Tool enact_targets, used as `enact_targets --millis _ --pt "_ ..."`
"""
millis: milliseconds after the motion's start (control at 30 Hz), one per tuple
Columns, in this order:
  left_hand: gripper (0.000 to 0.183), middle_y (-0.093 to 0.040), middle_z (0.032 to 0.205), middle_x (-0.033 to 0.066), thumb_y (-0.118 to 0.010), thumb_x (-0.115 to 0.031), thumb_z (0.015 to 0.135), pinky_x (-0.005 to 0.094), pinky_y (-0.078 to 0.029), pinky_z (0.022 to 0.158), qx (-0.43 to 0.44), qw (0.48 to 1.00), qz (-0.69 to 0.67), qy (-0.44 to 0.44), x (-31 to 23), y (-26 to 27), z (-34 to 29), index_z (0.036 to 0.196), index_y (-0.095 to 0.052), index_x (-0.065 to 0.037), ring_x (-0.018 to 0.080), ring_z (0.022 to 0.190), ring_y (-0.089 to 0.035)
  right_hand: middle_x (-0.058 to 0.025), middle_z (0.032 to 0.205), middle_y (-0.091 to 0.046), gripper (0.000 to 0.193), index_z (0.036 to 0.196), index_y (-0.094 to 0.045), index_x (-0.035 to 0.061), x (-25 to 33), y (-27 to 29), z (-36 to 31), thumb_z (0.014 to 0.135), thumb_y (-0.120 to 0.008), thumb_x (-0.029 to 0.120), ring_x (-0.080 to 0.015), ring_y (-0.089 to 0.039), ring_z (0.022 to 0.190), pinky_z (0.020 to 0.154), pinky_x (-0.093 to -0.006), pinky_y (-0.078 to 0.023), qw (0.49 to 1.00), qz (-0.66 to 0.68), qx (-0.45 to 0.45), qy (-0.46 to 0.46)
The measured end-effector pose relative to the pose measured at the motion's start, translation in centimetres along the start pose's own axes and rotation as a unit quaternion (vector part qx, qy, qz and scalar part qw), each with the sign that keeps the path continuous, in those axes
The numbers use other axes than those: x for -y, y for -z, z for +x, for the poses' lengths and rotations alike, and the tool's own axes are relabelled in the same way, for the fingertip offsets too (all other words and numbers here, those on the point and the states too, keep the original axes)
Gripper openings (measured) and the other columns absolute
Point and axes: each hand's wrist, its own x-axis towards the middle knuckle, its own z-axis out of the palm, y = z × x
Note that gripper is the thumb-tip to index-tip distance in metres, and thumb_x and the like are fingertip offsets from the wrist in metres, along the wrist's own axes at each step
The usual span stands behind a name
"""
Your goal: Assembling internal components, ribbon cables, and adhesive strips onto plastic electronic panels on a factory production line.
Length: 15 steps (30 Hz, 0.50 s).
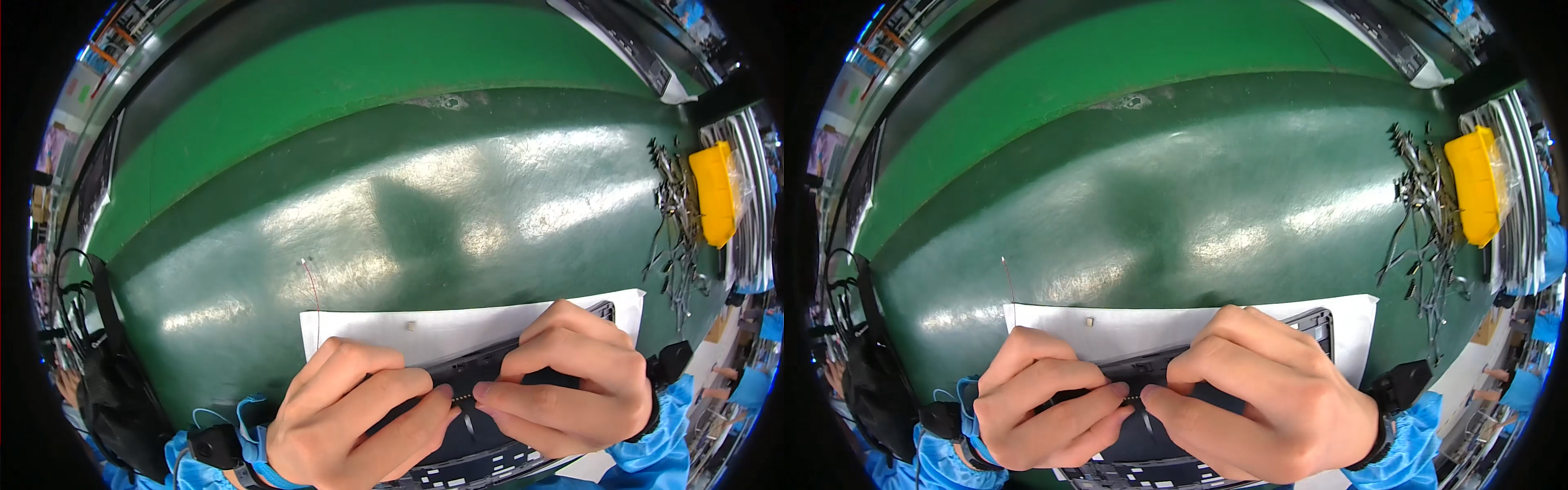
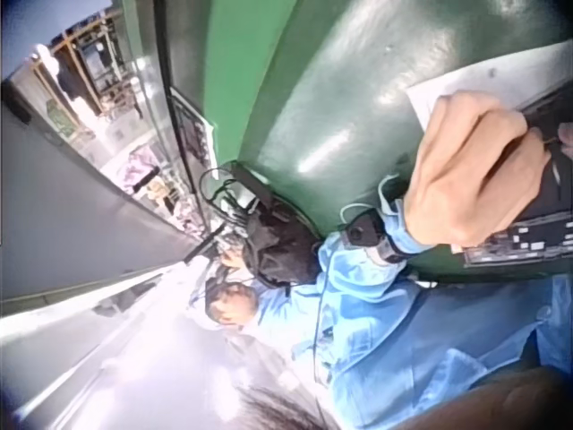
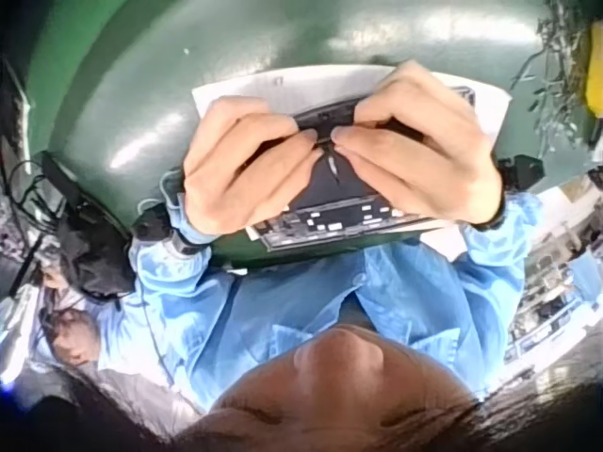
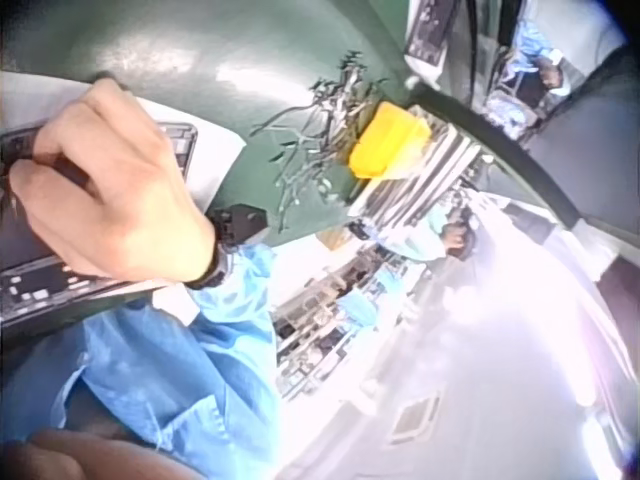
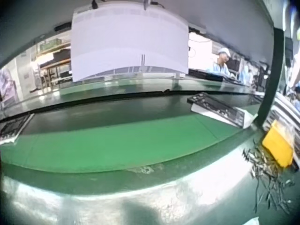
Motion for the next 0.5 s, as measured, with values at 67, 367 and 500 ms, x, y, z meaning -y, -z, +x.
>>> enact_targets --millis 67,367,500 --pt "0.032 -0.068 0.088 0.0066 -0.089 -0.007 0.059 0.0315 -0.047 0.063 0.004 1.000 -0.016 -0.007 0.4 -0.5 -0.2 0.090 -0.081 -0.003 0.0240 0.079 -0.057 -0.0083 0.083 -0.069 0.028 0.089 -0.081 0.0005 -0.3 -0.1 -0.5 0.062 -0.090 0.002 -0.0221 -0.062 0.067 0.059 -0.0316 -0.048 1.000 0.000 0.004 0.013" --pt "0.032 -0.066 0.087 0.0063 -0.087 -0.004 0.060 0.0324 -0.046 0.061 -0.034 0.998 -0.045 -0.008 0.7 -1.5 0.0 0.091 -0.080 -0.002 0.0255 0.076 -0.057 -0.0098 0.083 -0.063 0.024 0.085 -0.072 -0.0029 -0.2 0.4 -0.2 0.065 -0.084 -0.001 -0.0250 -0.060 0.067 0.057 -0.0355 -0.049 1.000 -0.023 0.010 0.015" --pt "0.030 -0.064 0.084 0.0054 -0.082 -0.001 0.060 0.0331 -0.046 0.060 -0.096 0.995 -0.024 0.020 1.0 -2.1 -0.6 0.090 -0.080 -0.003 0.0256 0.074 -0.056 -0.0082 0.082 -0.062 0.023 0.083 -0.070 0.0001 -1.0 -0.1 -0.1 0.065 -0.084 -0.002 -0.0250 -0.059 0.066 0.056 -0.0353 -0.048 0.996 -0.086 -0.003 0.024"
